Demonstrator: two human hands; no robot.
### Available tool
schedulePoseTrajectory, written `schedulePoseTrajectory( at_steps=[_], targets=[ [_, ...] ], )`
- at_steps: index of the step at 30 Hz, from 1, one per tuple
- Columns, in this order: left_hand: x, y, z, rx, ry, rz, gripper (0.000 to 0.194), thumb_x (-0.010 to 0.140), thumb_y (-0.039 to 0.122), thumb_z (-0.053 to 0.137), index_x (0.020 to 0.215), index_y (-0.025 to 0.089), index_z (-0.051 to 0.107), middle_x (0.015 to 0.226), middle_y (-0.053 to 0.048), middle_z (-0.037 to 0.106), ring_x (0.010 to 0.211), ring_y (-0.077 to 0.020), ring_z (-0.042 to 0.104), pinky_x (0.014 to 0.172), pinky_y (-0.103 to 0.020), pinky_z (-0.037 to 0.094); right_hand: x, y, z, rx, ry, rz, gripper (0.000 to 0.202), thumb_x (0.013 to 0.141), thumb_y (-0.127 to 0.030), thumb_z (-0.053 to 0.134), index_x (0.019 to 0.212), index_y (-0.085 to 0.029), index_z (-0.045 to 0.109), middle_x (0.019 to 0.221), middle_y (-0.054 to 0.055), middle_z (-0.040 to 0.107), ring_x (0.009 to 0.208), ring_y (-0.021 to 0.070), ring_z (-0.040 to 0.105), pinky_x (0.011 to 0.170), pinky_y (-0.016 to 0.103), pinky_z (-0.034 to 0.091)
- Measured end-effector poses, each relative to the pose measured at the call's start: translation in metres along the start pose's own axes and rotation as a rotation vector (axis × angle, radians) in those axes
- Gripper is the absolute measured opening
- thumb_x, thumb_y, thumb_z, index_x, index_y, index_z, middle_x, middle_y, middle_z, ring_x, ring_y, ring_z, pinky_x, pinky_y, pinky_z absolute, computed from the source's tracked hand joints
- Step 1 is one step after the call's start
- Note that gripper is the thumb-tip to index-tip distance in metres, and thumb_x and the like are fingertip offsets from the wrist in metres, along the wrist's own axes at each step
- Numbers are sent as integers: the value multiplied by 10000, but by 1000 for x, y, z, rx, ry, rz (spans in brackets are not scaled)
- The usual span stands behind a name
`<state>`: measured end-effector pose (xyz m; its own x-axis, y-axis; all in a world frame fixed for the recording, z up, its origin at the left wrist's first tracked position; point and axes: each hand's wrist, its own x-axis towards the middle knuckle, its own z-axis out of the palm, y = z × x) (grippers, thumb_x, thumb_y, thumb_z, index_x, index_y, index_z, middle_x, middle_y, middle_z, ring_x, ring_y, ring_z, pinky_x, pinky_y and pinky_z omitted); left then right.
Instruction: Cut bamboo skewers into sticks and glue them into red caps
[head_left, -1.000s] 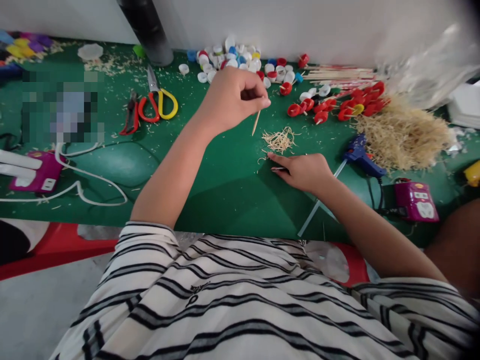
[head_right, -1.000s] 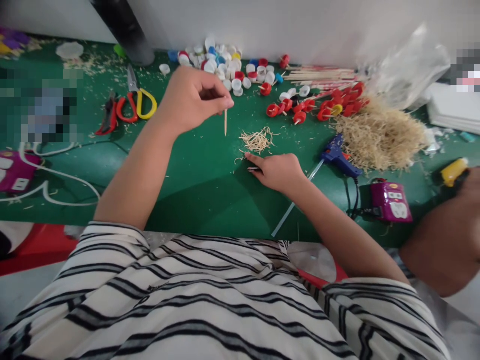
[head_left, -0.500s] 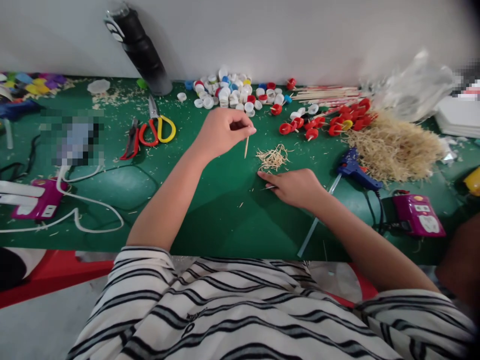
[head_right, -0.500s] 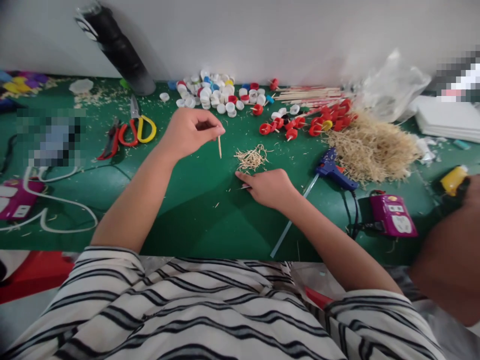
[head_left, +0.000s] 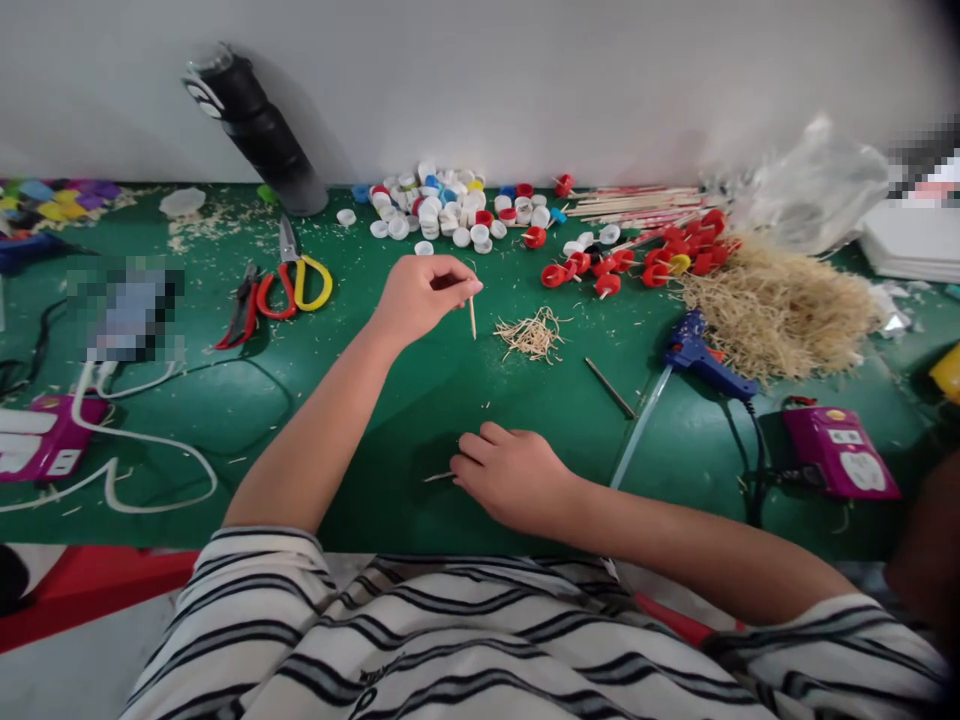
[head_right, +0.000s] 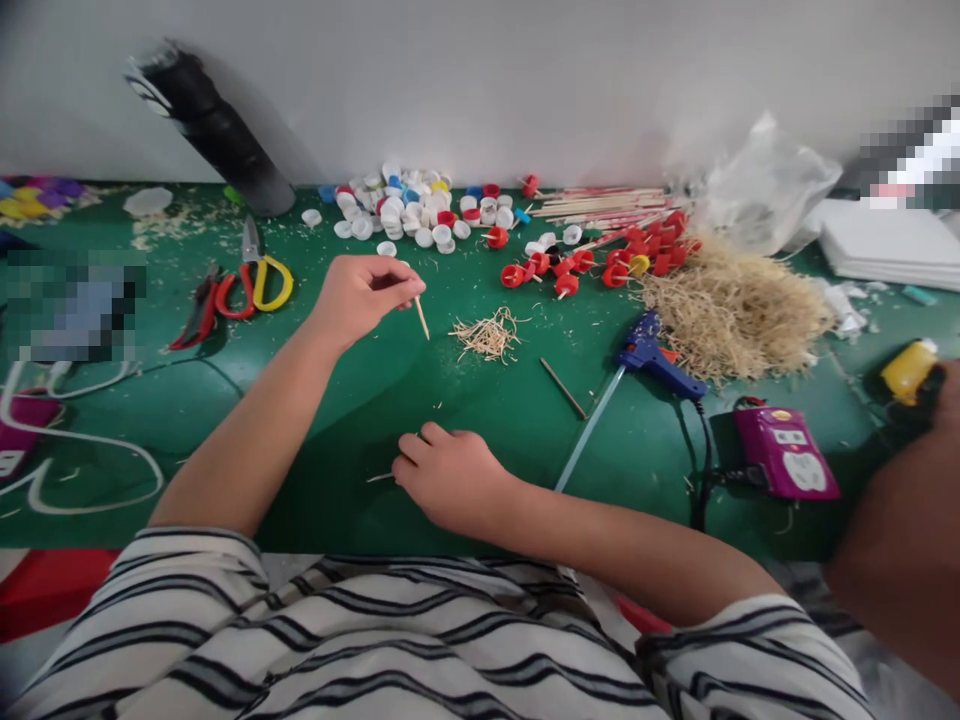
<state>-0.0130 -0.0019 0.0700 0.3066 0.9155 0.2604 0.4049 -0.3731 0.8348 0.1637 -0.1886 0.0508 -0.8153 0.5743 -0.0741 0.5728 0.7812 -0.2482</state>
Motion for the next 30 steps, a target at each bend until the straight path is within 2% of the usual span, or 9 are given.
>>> schedulePoseTrajectory(
  at_steps=[3, 5, 11, 14, 17, 20, 25, 27, 30],
  targets=[
    [0, 0, 3, -11, -8, -6, 119, 868, 347, 762, 819, 245, 800, 731, -17, 759, 666, -148, 671, 668, -306, 553, 4, 9, 3, -22, 70, -27, 295, 1118, -249, 471, 1067, -181, 753, 969, 71, 749, 880, 211, 584, 883, 403, 362],
    [-1, 1, 6, 9, -25, -7, 121, 867, 351, 767, 817, 248, 805, 719, -13, 756, 664, -151, 664, 659, -305, 533, 6, 20, 2, -6, 93, 17, 296, 1120, -294, 498, 1094, -182, 771, 974, 62, 760, 883, 209, 589, 924, 413, 330],
    [-3, 4, 17, 141, -56, 59, 105, 883, 322, 767, 843, 251, 833, 878, -19, 822, 788, -160, 693, 767, -307, 542, 2, 71, -11, -5, 156, 408, 301, 1110, -326, 533, 1064, -203, 804, 1000, 60, 801, 923, 220, 653, 914, 411, 289],
    [-2, 3, 23, 112, -49, 51, 120, 895, 327, 765, 853, 239, 835, 904, -25, 829, 773, -151, 685, 756, -302, 534, -9, 98, -17, -29, 235, 628, 263, 1082, -309, 566, 1018, -213, 802, 1031, 58, 817, 941, 229, 681, 918, 404, 302],
    [-2, -1, 27, 84, -30, 43, 154, 898, 348, 765, 866, 216, 837, 909, -36, 832, 761, -146, 682, 724, -289, 531, -20, 114, -17, -62, 282, 740, 218, 1044, -285, 606, 956, -211, 791, 988, 54, 816, 897, 232, 679, 908, 402, 330],
    [-3, -4, 28, 67, -14, 52, 184, 907, 365, 761, 889, 204, 848, 927, -42, 841, 777, -142, 700, 725, -275, 543, -26, 117, -14, -43, 380, 732, 155, 1014, -281, 660, 976, -211, 792, 982, 53, 815, 883, 241, 679, 875, 389, 387],
    [-5, -4, 28, -12, -25, 35, 207, 925, 390, 767, 936, 214, 876, 927, -41, 850, 727, -125, 704, 695, -264, 559, -29, 111, -9, 59, 606, 538, 176, 1039, -260, 613, 1058, -192, 775, 1161, 80, 829, 1024, 259, 715, 825, 352, 498],
    [-6, -4, 29, -60, -45, 21, 221, 927, 398, 774, 962, 209, 882, 919, -46, 848, 700, -115, 698, 683, -258, 570, -29, 109, -9, 87, 625, 474, 206, 1051, -246, 568, 1093, -185, 760, 1133, 86, 835, 994, 239, 740, 809, 338, 517],
    [-7, -4, 32, -117, -97, -1, 242, 935, 392, 767, 1033, 206, 887, 935, -54, 847, 695, -107, 701, 691, -251, 595, -30, 105, -8, 87, 588, 437, 232, 1045, -245, 529, 1119, -181, 739, 971, 62, 830, 805, 196, 744, 682, 311, 482]
  ],
)
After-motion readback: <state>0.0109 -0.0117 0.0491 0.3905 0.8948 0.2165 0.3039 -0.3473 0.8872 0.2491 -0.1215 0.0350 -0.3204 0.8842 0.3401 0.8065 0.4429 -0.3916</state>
